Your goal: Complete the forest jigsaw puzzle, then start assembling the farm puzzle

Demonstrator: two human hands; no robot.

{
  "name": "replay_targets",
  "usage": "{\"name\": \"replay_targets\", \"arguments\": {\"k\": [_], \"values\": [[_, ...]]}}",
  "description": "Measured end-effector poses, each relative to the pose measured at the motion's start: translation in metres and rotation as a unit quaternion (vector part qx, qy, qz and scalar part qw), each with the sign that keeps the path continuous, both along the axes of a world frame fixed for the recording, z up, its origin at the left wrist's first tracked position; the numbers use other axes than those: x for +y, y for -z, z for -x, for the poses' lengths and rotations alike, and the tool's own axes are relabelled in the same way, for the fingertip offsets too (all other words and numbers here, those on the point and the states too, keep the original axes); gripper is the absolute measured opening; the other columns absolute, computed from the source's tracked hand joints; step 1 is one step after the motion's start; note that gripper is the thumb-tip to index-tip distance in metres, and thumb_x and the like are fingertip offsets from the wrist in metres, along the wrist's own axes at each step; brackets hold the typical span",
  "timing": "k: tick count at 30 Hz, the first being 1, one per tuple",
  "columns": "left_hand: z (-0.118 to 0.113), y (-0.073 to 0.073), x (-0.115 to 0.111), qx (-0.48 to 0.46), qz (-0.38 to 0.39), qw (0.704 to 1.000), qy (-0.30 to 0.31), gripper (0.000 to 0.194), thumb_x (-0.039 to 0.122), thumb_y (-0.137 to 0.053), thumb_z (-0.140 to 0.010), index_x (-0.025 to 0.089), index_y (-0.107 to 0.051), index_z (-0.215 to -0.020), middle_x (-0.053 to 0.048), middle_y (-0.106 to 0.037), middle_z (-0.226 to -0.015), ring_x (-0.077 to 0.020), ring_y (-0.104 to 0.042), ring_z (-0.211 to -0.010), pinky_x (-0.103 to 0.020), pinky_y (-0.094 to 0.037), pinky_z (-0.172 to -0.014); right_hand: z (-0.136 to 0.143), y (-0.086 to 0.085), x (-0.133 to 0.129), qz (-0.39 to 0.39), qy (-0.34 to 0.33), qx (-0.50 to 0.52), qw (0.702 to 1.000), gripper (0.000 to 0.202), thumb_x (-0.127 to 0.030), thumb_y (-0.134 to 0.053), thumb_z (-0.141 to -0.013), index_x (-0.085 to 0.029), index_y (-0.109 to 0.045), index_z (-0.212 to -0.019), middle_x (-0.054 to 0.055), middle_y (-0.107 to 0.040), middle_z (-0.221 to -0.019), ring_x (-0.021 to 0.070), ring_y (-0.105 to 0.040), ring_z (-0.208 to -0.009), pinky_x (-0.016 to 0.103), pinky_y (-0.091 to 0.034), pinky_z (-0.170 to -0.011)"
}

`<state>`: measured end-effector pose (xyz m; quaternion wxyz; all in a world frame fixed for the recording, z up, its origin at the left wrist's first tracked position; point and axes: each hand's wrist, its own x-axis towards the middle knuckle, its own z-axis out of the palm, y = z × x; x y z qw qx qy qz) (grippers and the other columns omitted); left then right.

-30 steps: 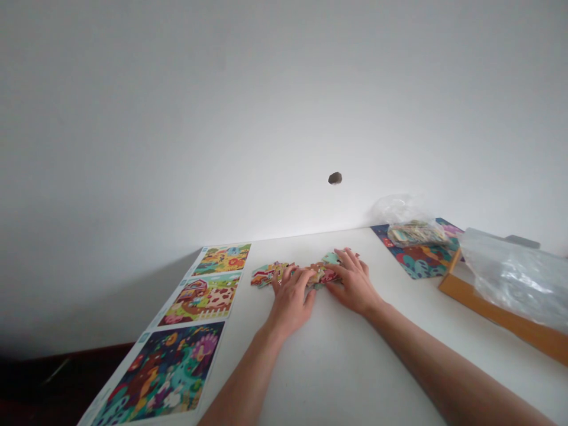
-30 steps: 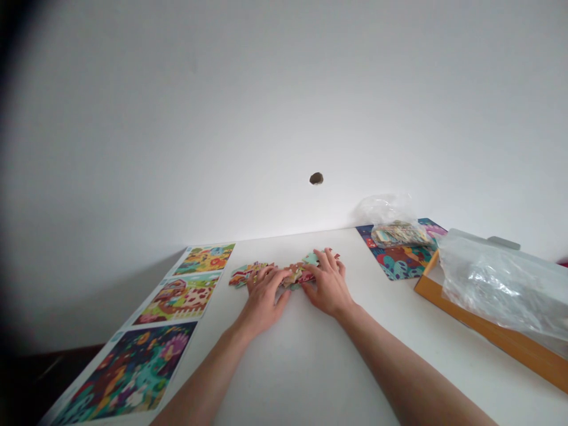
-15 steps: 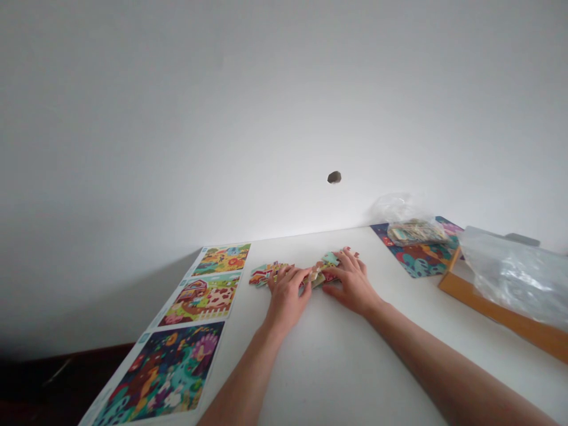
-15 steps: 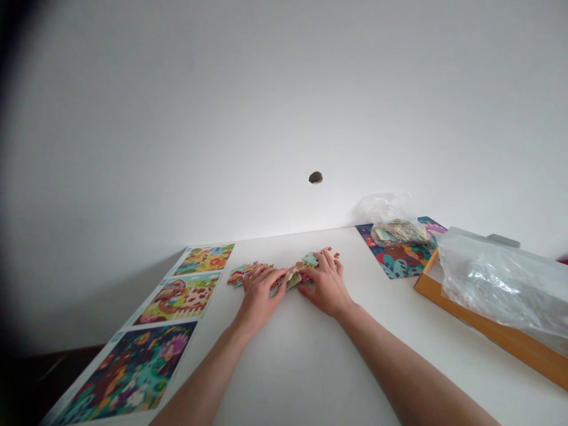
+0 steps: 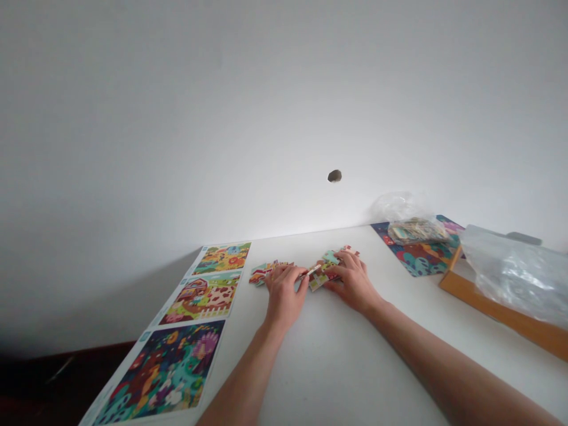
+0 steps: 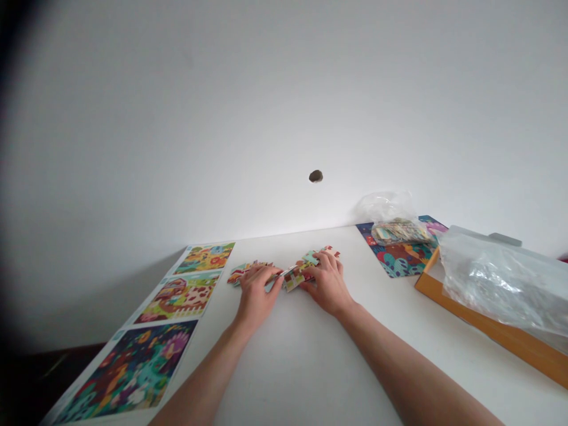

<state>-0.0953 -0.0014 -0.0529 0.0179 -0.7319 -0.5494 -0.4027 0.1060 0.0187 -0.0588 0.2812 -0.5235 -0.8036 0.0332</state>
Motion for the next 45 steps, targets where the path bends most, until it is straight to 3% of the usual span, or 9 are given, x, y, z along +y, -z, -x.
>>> {"name": "replay_targets", "arguments": {"k": [7, 11, 15, 18, 22, 30, 36, 42, 45], "values": [[0.0013, 0.0010, 0.0007, 0.003, 0.003, 1.000, -0.003, 0.008, 0.021, -0.060, -0.084, 0.023, -0.067, -0.087, -0.003, -0.071, -0.093, -0.0230, -0.060, -0.099, -0.040, -0.038, -0.094, 0.0011, -0.0042, -0.0047, -0.018, -0.010, 0.022, 1.000, 0.026, -0.024, -0.077, -0.073, -0.024, -0.067, -0.097, 0.009, -0.048, -0.129, 0.0314, -0.034, -0.125, 0.046, -0.031, -0.100], [0.0025, 0.0019, 0.0026, -0.006, 0.002, 1.000, -0.011, 0.006, 0.022, -0.060, -0.084, 0.023, -0.066, -0.086, -0.003, -0.071, -0.092, -0.0225, -0.061, -0.097, -0.039, -0.039, -0.093, 0.0011, -0.0086, -0.0057, -0.010, -0.029, 0.063, 0.998, 0.016, -0.021, -0.067, -0.076, -0.022, -0.063, -0.092, 0.007, -0.061, -0.102, 0.0269, -0.051, -0.103, 0.040, -0.037, -0.092], [0.0029, 0.0018, 0.0027, -0.006, 0.007, 1.000, -0.006, 0.006, 0.019, -0.061, -0.083, 0.023, -0.066, -0.085, -0.002, -0.070, -0.092, -0.0220, -0.060, -0.098, -0.039, -0.039, -0.094, 0.0026, -0.0060, -0.0037, 0.014, -0.059, 0.155, 0.986, 0.008, -0.018, -0.057, -0.077, -0.019, -0.061, -0.084, 0.002, -0.063, -0.077, 0.0194, -0.057, -0.075, 0.030, -0.042, -0.073], [0.0022, 0.0024, 0.0021, 0.008, 0.029, 1.000, 0.001, 0.012, 0.014, -0.064, -0.079, 0.024, -0.066, -0.085, -0.001, -0.070, -0.093, -0.0223, -0.060, -0.098, -0.038, -0.040, -0.091, 0.0022, -0.0021, -0.0013, 0.031, -0.024, 0.215, 0.976, 0.007, -0.019, -0.054, -0.076, -0.019, -0.060, -0.079, 0.000, -0.061, -0.069, 0.0157, -0.054, -0.062, 0.025, -0.040, -0.059], [0.0022, 0.0049, 0.0030, 0.004, 0.041, 0.999, 0.005, 0.009, 0.018, -0.064, -0.080, 0.024, -0.066, -0.086, -0.002, -0.069, -0.093, -0.0223, -0.060, -0.096, -0.037, -0.042, -0.088, -0.0016, -0.0016, 0.0012, 0.026, 0.034, 0.267, 0.963, 0.004, -0.023, -0.054, -0.073, -0.020, -0.056, -0.074, -0.003, -0.056, -0.061, 0.0141, -0.051, -0.054, 0.023, -0.036, -0.052], [0.0075, 0.0056, 0.0078, -0.029, -0.012, 0.999, -0.018, 0.010, 0.023, -0.053, -0.088, 0.019, -0.062, -0.090, -0.004, -0.066, -0.087, -0.0201, -0.060, -0.087, -0.034, -0.045, -0.083, -0.0033, -0.0035, 0.0014, 0.000, 0.063, 0.303, 0.951, 0.014, -0.028, -0.053, -0.077, -0.019, -0.061, -0.084, -0.001, -0.061, -0.068, 0.0156, -0.054, -0.058, 0.025, -0.041, -0.057], [0.0097, 0.0012, 0.0055, -0.061, -0.054, 0.996, -0.037, 0.018, 0.026, -0.054, -0.089, 0.022, -0.070, -0.094, -0.005, -0.063, -0.090, -0.0191, -0.060, -0.088, -0.033, -0.046, -0.084, -0.0042, -0.0005, 0.0023, -0.001, 0.072, 0.301, 0.951, 0.019, -0.030, -0.053, -0.078, -0.018, -0.064, -0.089, 0.001, -0.064, -0.070, 0.0177, -0.057, -0.062, 0.027, -0.043, -0.060], [0.0074, 0.0069, 0.0049, 0.009, 0.034, 0.996, -0.085, 0.036, 0.001, -0.052, -0.074, 0.027, -0.075, -0.083, -0.005, -0.064, -0.098, -0.0241, -0.059, -0.096, -0.042, -0.044, -0.087, -0.0055, -0.0027, 0.0008, -0.023, 0.081, 0.302, 0.950, 0.020, -0.030, -0.053, -0.080, -0.018, -0.064, -0.092, 0.003, -0.066, -0.079, 0.0182, -0.057, -0.065, 0.027, -0.043, -0.061], [0.0054, 0.0035, 0.0030, -0.010, 0.028, 0.998, -0.063, 0.032, 0.003, -0.052, -0.076, 0.024, -0.073, -0.086, -0.005, -0.065, -0.100, -0.0237, -0.059, -0.099, -0.042, -0.043, -0.091, -0.0044, -0.0040, -0.0004, -0.025, 0.055, 0.309, 0.949, 0.017, -0.031, -0.054, -0.083, -0.018, -0.063, -0.092, 0.002, -0.064, -0.077, 0.0170, -0.054, -0.063, 0.027, -0.041, -0.060]]}}
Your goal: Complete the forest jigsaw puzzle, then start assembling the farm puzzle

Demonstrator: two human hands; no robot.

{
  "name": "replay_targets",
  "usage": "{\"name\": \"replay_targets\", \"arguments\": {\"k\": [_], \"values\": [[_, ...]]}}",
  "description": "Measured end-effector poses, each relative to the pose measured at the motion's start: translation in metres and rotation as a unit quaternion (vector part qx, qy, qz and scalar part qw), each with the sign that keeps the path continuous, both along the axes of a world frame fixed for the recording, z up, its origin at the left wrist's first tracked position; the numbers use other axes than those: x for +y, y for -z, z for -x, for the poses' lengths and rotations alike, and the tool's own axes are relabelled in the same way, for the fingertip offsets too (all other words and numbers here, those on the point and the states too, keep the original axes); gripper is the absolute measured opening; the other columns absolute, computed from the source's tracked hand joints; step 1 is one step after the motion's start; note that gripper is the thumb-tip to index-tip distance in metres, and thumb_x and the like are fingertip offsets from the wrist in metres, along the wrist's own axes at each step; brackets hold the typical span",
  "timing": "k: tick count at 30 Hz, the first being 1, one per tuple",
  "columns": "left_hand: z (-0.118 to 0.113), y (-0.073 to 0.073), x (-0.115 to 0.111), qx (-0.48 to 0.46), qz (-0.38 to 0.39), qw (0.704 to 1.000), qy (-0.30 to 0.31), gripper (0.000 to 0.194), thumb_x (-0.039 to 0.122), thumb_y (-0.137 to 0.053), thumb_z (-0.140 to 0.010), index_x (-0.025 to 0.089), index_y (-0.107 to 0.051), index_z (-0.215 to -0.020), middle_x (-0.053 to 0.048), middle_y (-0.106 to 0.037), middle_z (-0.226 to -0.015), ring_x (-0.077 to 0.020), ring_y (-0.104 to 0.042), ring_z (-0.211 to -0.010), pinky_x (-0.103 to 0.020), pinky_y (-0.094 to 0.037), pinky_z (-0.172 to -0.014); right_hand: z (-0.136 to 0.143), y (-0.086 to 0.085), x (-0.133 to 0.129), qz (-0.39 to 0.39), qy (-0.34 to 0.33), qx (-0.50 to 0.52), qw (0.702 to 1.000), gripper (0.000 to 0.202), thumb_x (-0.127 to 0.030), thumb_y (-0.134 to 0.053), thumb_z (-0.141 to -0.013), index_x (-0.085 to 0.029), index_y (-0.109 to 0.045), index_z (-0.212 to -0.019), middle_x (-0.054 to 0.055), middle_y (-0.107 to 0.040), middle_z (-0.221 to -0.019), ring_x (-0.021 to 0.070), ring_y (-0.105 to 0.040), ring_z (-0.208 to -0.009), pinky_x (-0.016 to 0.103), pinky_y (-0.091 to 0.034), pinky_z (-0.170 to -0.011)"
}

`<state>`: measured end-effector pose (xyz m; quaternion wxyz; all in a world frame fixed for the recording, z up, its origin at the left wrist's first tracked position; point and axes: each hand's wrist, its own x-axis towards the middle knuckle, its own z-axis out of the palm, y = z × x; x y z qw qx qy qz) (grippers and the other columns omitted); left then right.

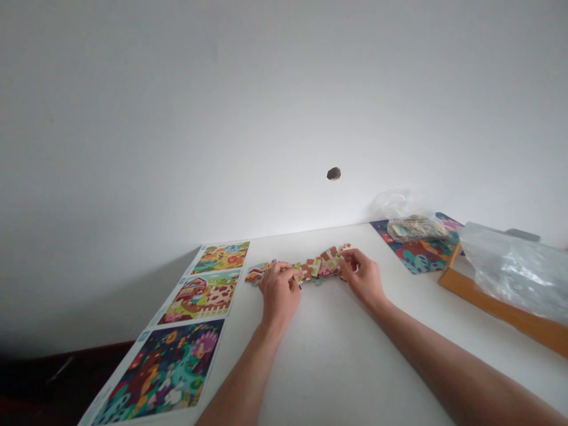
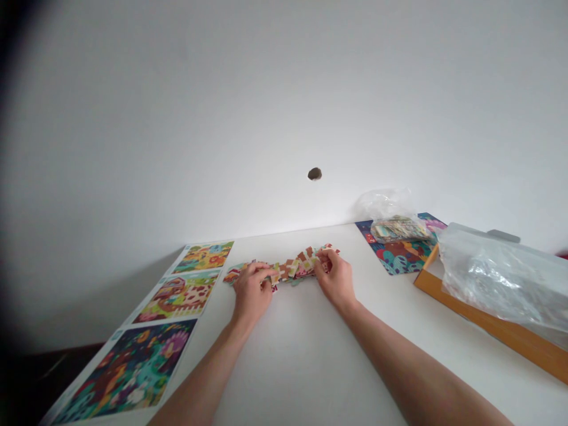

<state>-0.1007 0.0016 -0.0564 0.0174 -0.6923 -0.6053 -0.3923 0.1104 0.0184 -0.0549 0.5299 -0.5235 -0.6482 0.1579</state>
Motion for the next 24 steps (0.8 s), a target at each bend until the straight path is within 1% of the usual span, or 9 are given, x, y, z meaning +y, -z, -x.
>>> {"name": "replay_targets", "arguments": {"k": [2, 4, 6, 8, 10, 12, 15, 19, 24], "values": [[-0.0020, -0.0032, -0.0016, -0.022, -0.024, 0.998, 0.049, 0.025, 0.013, -0.055, -0.082, 0.021, -0.069, -0.102, -0.006, -0.066, -0.104, -0.0230, -0.058, -0.102, -0.040, -0.042, -0.096, 0.0022, -0.0012, -0.0015, -0.007, -0.038, -0.007, 0.999, 0.017, -0.032, -0.055, -0.086, -0.018, -0.062, -0.091, 0.002, -0.063, -0.075, 0.0166, -0.053, -0.062, 0.027, -0.042, -0.060], [-0.0043, -0.0045, -0.0026, -0.037, -0.034, 0.995, 0.091, 0.032, 0.023, -0.058, -0.085, 0.019, -0.062, -0.116, -0.007, -0.068, -0.105, -0.0224, -0.059, -0.102, -0.038, -0.042, -0.097, 0.0048, -0.0026, -0.0035, -0.010, -0.086, -0.029, 0.996, 0.017, -0.034, -0.054, -0.089, -0.019, -0.062, -0.092, 0.002, -0.063, -0.077, 0.0172, -0.054, -0.065, 0.027, -0.044, -0.062], [-0.0057, -0.0034, -0.0024, -0.039, -0.028, 0.994, 0.098, 0.033, 0.025, -0.058, -0.086, 0.019, -0.060, -0.118, -0.006, -0.070, -0.099, -0.0221, -0.060, -0.098, -0.037, -0.042, -0.094, 0.0071, -0.0036, -0.0056, -0.016, -0.119, -0.077, 0.990, 0.019, -0.034, -0.054, -0.091, -0.019, -0.064, -0.098, 0.005, -0.064, -0.086, 0.0196, -0.058, -0.076, 0.030, -0.047, -0.071], [-0.0055, -0.0011, -0.0010, -0.036, -0.025, 0.996, 0.074, 0.028, 0.023, -0.056, -0.087, 0.020, -0.062, -0.114, -0.005, -0.070, -0.092, -0.0223, -0.061, -0.095, -0.038, -0.042, -0.092, 0.0084, -0.0036, -0.0071, -0.027, -0.128, -0.153, 0.980, 0.029, -0.034, -0.057, -0.090, -0.019, -0.061, -0.115, 0.009, -0.064, -0.102, 0.0245, -0.056, -0.097, 0.036, -0.045, -0.086], [-0.0040, 0.0005, 0.0008, -0.041, -0.027, 0.998, 0.030, 0.027, 0.022, -0.054, -0.087, 0.020, -0.062, -0.113, -0.006, -0.071, -0.092, -0.0235, -0.062, -0.095, -0.039, -0.041, -0.092, 0.0088, -0.0029, -0.0078, -0.028, -0.124, -0.241, 0.962, 0.053, -0.033, -0.063, -0.086, -0.020, -0.048, -0.135, 0.012, -0.059, -0.121, 0.0306, -0.045, -0.117, 0.046, -0.036, -0.099], [-0.0022, 0.0007, 0.0016, -0.042, -0.023, 0.999, -0.024, 0.029, 0.022, -0.052, -0.088, 0.018, -0.060, -0.115, -0.007, -0.070, -0.093, -0.0253, -0.061, -0.099, -0.041, -0.040, -0.092, 0.0087, -0.0021, -0.0077, -0.016, -0.130, -0.315, 0.940, 0.066, -0.032, -0.068, -0.084, -0.025, -0.040, -0.143, 0.010, -0.052, -0.135, 0.0348, -0.032, -0.129, 0.053, -0.027, -0.104], [-0.0019, -0.0002, -0.0003, -0.005, 0.008, 0.996, -0.091, 0.039, 0.026, -0.053, -0.088, 0.020, -0.056, -0.126, -0.011, -0.067, -0.106, -0.0290, -0.057, -0.108, -0.044, -0.038, -0.093, 0.0082, -0.0020, -0.0068, -0.005, -0.139, -0.364, 0.921, 0.048, -0.033, -0.068, -0.086, -0.031, -0.053, -0.132, 0.004, -0.050, -0.138, 0.0347, -0.028, -0.131, 0.055, -0.022, -0.106], [-0.0062, -0.0008, -0.0051, 0.071, 0.065, 0.990, -0.107, 0.046, 0.037, -0.066, -0.080, 0.033, -0.059, -0.125, -0.011, -0.054, -0.127, -0.0336, -0.045, -0.122, -0.049, -0.036, -0.094, 0.0072, -0.0030, -0.0055, -0.019, -0.118, -0.357, 0.927, 0.019, -0.034, -0.068, -0.088, -0.030, -0.067, -0.107, 0.003, -0.052, -0.135, 0.0308, -0.034, -0.127, 0.050, -0.022, -0.106], [-0.0089, -0.0020, -0.0063, 0.092, 0.112, 0.983, -0.113, 0.031, 0.035, -0.064, -0.082, 0.036, -0.067, -0.113, -0.009, -0.051, -0.129, -0.0330, -0.039, -0.125, -0.052, -0.034, -0.096, 0.0071, -0.0018, -0.0058, -0.020, -0.127, -0.355, 0.926, 0.022, -0.030, -0.070, -0.085, -0.026, -0.063, -0.106, 0.004, -0.051, -0.137, 0.0327, -0.032, -0.129, 0.052, -0.022, -0.106]]}}
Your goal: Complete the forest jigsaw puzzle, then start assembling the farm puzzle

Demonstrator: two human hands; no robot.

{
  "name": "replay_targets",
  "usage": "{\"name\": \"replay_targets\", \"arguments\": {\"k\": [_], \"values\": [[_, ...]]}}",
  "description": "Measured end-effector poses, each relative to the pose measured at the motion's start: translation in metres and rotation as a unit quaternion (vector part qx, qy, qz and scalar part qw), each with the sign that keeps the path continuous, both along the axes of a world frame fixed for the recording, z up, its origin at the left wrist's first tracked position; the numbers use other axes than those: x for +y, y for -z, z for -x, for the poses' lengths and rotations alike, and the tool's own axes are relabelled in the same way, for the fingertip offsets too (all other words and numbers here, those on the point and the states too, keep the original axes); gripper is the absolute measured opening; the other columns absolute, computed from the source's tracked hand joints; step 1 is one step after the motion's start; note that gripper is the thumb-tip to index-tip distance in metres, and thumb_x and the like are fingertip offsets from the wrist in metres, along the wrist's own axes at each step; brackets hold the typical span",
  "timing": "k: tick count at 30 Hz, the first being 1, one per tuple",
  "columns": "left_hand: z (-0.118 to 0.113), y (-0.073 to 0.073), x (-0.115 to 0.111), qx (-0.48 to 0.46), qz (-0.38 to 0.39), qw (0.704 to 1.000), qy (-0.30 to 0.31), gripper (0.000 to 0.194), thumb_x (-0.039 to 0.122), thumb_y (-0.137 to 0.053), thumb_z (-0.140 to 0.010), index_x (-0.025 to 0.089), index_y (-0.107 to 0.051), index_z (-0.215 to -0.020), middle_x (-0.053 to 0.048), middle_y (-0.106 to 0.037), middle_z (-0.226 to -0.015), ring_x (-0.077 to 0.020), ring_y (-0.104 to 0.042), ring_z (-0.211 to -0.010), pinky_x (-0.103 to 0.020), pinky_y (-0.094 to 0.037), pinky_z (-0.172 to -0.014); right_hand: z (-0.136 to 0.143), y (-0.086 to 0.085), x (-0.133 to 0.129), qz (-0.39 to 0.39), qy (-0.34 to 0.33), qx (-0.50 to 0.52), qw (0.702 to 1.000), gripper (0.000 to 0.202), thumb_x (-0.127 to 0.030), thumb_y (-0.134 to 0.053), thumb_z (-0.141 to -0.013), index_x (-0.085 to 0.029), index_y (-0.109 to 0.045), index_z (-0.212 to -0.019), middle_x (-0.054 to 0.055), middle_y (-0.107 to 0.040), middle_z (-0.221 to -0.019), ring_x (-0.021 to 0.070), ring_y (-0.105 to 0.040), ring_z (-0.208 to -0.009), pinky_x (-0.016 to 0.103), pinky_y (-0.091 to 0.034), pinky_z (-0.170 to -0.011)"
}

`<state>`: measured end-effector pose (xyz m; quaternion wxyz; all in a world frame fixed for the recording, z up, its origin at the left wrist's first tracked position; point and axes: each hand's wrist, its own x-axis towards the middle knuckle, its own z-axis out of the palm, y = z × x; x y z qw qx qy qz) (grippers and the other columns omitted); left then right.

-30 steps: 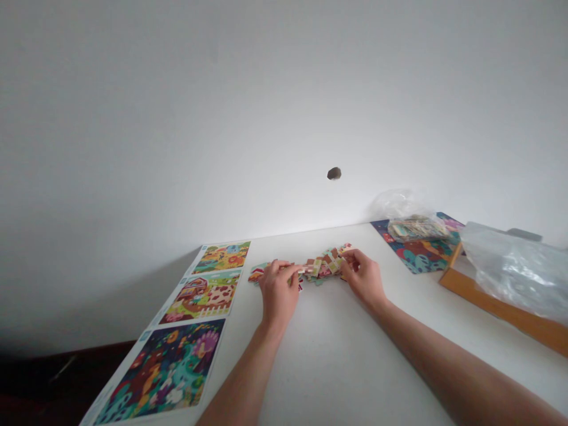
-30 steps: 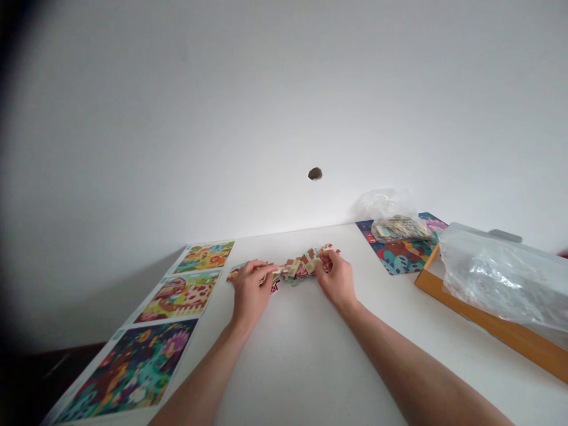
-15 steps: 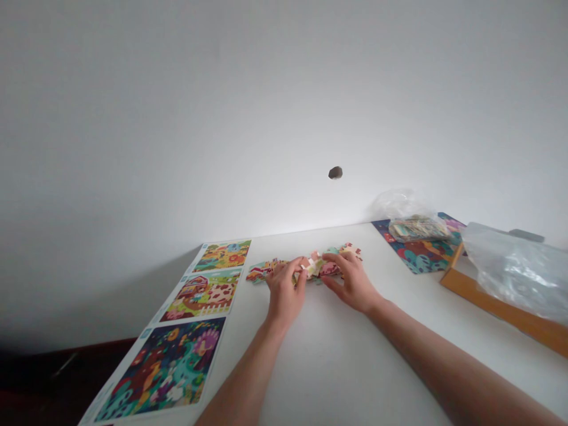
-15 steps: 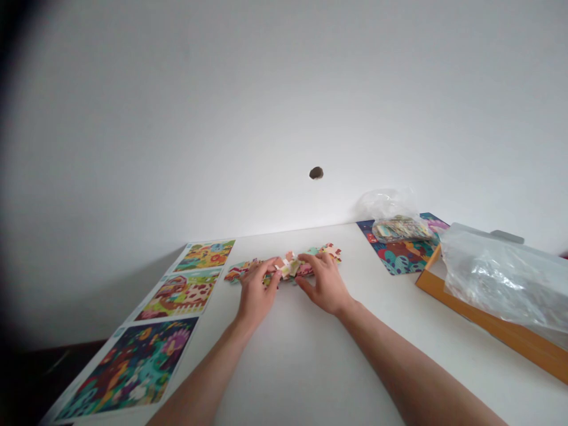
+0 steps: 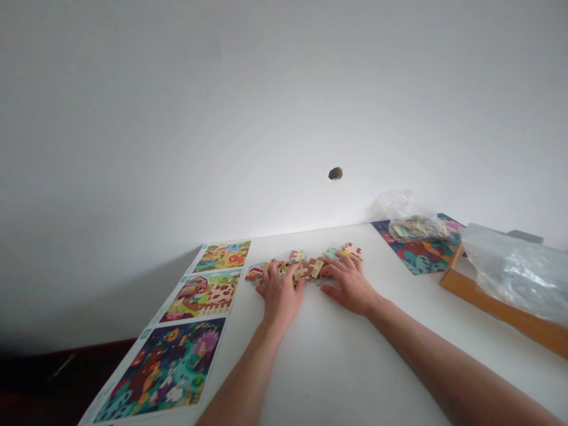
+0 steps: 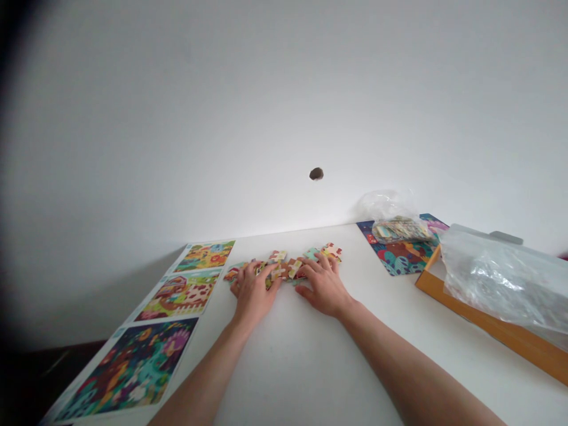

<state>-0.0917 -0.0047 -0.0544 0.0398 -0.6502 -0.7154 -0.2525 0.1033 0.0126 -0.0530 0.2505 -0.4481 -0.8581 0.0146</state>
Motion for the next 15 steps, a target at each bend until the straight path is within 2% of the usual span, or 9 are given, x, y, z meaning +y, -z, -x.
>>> {"name": "replay_targets", "arguments": {"k": [6, 10, 15], "values": [[-0.0002, -0.0038, 0.0003, 0.003, 0.025, 1.000, 0.000, 0.033, 0.032, -0.066, -0.081, 0.039, -0.067, -0.113, -0.009, -0.050, -0.131, -0.0341, -0.038, -0.125, -0.054, -0.034, -0.096, -0.0002, 0.0010, 0.0002, 0.002, -0.022, 0.035, 0.999, 0.045, -0.027, -0.070, -0.085, -0.026, -0.054, -0.128, 0.005, -0.057, -0.130, 0.0319, -0.037, -0.125, 0.051, -0.023, -0.106], [-0.0009, -0.0052, -0.0002, -0.011, 0.021, 1.000, 0.003, 0.036, 0.030, -0.068, -0.079, 0.038, -0.066, -0.114, -0.009, -0.050, -0.130, -0.0345, -0.036, -0.128, -0.054, -0.034, -0.097, -0.0011, 0.0005, 0.0016, -0.011, -0.055, 0.064, 0.996, 0.035, -0.028, -0.066, -0.089, -0.027, -0.061, -0.123, 0.007, -0.056, -0.130, 0.0313, -0.040, -0.122, 0.049, -0.028, -0.103], [-0.0005, -0.0047, 0.0000, -0.019, 0.020, 1.000, 0.004, 0.041, 0.030, -0.070, -0.077, 0.037, -0.065, -0.117, -0.010, -0.050, -0.131, -0.0349, -0.037, -0.127, -0.055, -0.034, -0.098, -0.0002, -0.0013, 0.0005, -0.010, -0.086, 0.128, 0.988, 0.024, -0.034, -0.058, -0.095, -0.026, -0.065, -0.117, 0.009, -0.061, -0.115, 0.0270, -0.051, -0.107, 0.045, -0.037, -0.094]]}}
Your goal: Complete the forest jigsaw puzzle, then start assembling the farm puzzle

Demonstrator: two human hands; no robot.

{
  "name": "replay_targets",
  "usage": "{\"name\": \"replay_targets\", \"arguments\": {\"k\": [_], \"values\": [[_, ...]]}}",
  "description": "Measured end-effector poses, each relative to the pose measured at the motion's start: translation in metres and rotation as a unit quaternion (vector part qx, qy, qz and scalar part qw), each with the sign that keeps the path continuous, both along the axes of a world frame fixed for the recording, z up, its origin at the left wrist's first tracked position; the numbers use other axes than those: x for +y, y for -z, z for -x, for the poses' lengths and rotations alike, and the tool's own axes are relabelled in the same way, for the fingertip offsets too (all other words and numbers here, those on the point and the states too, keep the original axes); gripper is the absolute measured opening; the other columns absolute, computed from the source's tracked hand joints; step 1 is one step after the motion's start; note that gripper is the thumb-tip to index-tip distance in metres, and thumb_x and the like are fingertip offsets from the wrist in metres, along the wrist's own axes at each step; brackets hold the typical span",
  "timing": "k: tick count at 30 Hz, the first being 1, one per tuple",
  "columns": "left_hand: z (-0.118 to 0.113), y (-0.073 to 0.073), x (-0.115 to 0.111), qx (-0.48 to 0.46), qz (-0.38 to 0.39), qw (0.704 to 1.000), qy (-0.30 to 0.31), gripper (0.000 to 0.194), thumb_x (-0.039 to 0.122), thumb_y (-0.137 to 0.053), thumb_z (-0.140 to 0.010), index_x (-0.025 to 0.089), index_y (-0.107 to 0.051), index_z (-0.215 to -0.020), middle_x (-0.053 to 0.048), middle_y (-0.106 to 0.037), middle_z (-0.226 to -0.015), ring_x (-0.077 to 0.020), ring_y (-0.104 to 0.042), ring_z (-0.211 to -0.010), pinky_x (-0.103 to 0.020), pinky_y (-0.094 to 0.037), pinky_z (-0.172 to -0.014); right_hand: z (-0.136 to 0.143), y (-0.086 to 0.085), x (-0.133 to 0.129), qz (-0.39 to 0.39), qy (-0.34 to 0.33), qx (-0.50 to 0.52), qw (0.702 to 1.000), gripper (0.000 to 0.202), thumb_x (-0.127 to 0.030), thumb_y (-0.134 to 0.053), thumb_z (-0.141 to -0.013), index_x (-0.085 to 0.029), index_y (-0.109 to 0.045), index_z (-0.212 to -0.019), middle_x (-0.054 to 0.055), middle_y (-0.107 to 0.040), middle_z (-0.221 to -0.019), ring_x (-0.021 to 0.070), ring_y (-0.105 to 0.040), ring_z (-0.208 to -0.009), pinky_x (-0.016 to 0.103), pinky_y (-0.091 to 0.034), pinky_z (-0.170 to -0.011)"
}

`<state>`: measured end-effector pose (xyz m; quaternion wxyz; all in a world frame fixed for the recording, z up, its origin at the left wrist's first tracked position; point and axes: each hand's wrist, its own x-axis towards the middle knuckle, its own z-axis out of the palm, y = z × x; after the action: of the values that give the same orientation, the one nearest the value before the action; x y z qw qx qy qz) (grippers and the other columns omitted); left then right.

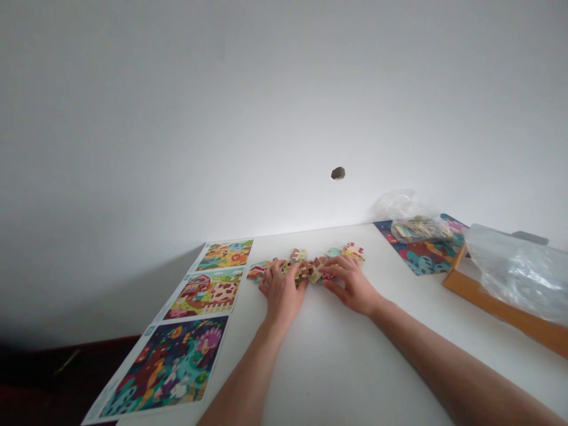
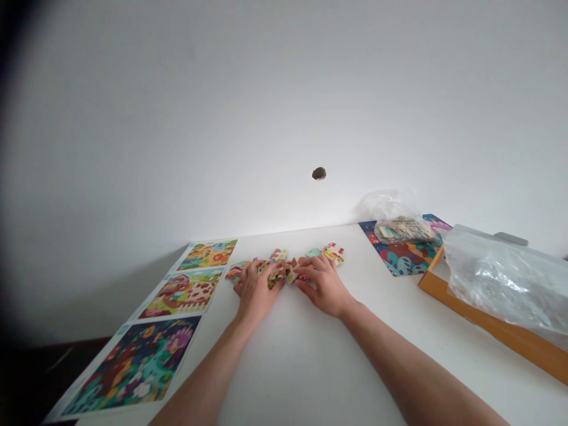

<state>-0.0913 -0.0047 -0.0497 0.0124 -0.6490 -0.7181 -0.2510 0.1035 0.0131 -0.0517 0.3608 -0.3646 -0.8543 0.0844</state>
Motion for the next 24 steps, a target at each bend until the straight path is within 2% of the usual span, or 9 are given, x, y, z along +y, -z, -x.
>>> {"name": "replay_targets", "arguments": {"k": [3, 7, 10, 13, 16, 18, 21, 24], "values": [[-0.0005, 0.0011, 0.0000, 0.009, -0.004, 1.000, 0.013, 0.045, 0.028, -0.070, -0.077, 0.038, -0.063, -0.120, -0.011, -0.046, -0.134, -0.0349, -0.036, -0.128, -0.056, -0.033, -0.098, 0.0014, 0.0002, -0.0014, 0.005, -0.020, 0.023, 1.000, 0.021, -0.035, -0.057, -0.096, -0.026, -0.067, -0.111, 0.007, -0.064, -0.107, 0.0249, -0.054, -0.100, 0.043, -0.038, -0.091], [-0.0008, 0.0029, -0.0003, 0.010, -0.018, 0.999, 0.033, 0.042, 0.025, -0.072, -0.075, 0.039, -0.066, -0.114, -0.009, -0.044, -0.136, -0.0362, -0.034, -0.130, -0.057, -0.032, -0.099, 0.0025, 0.0022, -0.0002, -0.001, -0.035, 0.024, 0.999, 0.016, -0.035, -0.058, -0.096, -0.027, -0.070, -0.103, 0.005, -0.068, -0.099, 0.0233, -0.057, -0.093, 0.041, -0.039, -0.088], [0.0006, 0.0029, -0.0002, -0.009, -0.048, 0.998, 0.041, 0.037, 0.027, -0.069, -0.077, 0.034, -0.068, -0.113, -0.011, -0.047, -0.135, -0.0359, -0.037, -0.128, -0.056, -0.032, -0.099, 0.0024, 0.0020, 0.0019, -0.008, -0.019, 0.060, 0.998, 0.015, -0.034, -0.059, -0.096, -0.026, -0.072, -0.094, 0.004, -0.069, -0.091, 0.0226, -0.059, -0.087, 0.039, -0.042, -0.085], [0.0024, 0.0013, 0.0003, -0.036, -0.101, 0.991, 0.079, 0.031, 0.028, -0.063, -0.082, 0.030, -0.068, -0.112, -0.009, -0.053, -0.133, -0.0322, -0.042, -0.125, -0.052, -0.032, -0.101, 0.0015, 0.0004, 0.0023, 0.001, 0.020, 0.124, 0.992, 0.014, -0.032, -0.060, -0.094, -0.023, -0.070, -0.089, 0.005, -0.069, -0.086, 0.0218, -0.060, -0.081, 0.036, -0.045, -0.078], [0.0029, -0.0005, 0.0010, -0.064, -0.129, 0.981, 0.131, 0.015, 0.027, -0.058, -0.086, 0.027, -0.070, -0.095, -0.005, -0.066, -0.116, -0.0280, -0.047, -0.120, -0.050, -0.027, -0.104, 0.0010, -0.0002, 0.0004, 0.032, 0.051, 0.189, 0.980, 0.010, -0.030, -0.062, -0.091, -0.021, -0.066, -0.096, 0.003, -0.067, -0.082, 0.0199, -0.060, -0.073, 0.032, -0.046, -0.071], [0.0025, -0.0014, 0.0012, -0.081, -0.134, 0.977, 0.143, 0.013, 0.026, -0.055, -0.088, 0.025, -0.068, -0.086, -0.004, -0.071, -0.103, -0.0264, -0.051, -0.115, -0.051, -0.024, -0.105, 0.0015, 0.0001, -0.0016, 0.062, 0.041, 0.213, 0.974, 0.021, -0.028, -0.062, -0.089, -0.021, -0.060, -0.109, 0.001, -0.066, -0.078, 0.0184, -0.061, -0.070, 0.030, -0.046, -0.069], [0.0018, -0.0033, 0.0000, -0.104, -0.136, 0.975, 0.144, 0.015, 0.025, -0.053, -0.090, 0.022, -0.067, -0.084, -0.004, -0.072, -0.094, -0.0242, -0.057, -0.104, -0.051, -0.023, -0.104, 0.0028, 0.0006, -0.0046, 0.089, 0.007, 0.201, 0.975, 0.031, -0.026, -0.059, -0.090, -0.021, -0.056, -0.120, -0.001, -0.063, -0.073, 0.0165, -0.060, -0.066, 0.028, -0.046, -0.068], [0.0011, -0.0065, -0.0028, -0.116, -0.134, 0.971, 0.164, 0.013, 0.025, -0.054, -0.088, 0.023, -0.068, -0.087, -0.003, -0.072, -0.091, -0.0228, -0.059, -0.097, -0.048, -0.026, -0.101, 0.0030, 0.0014, -0.0058, 0.095, 0.020, 0.198, 0.975, 0.024, -0.028, -0.055, -0.092, -0.021, -0.061, -0.113, -0.001, -0.063, -0.071, 0.0162, -0.059, -0.063, 0.028, -0.046, -0.065]]}}
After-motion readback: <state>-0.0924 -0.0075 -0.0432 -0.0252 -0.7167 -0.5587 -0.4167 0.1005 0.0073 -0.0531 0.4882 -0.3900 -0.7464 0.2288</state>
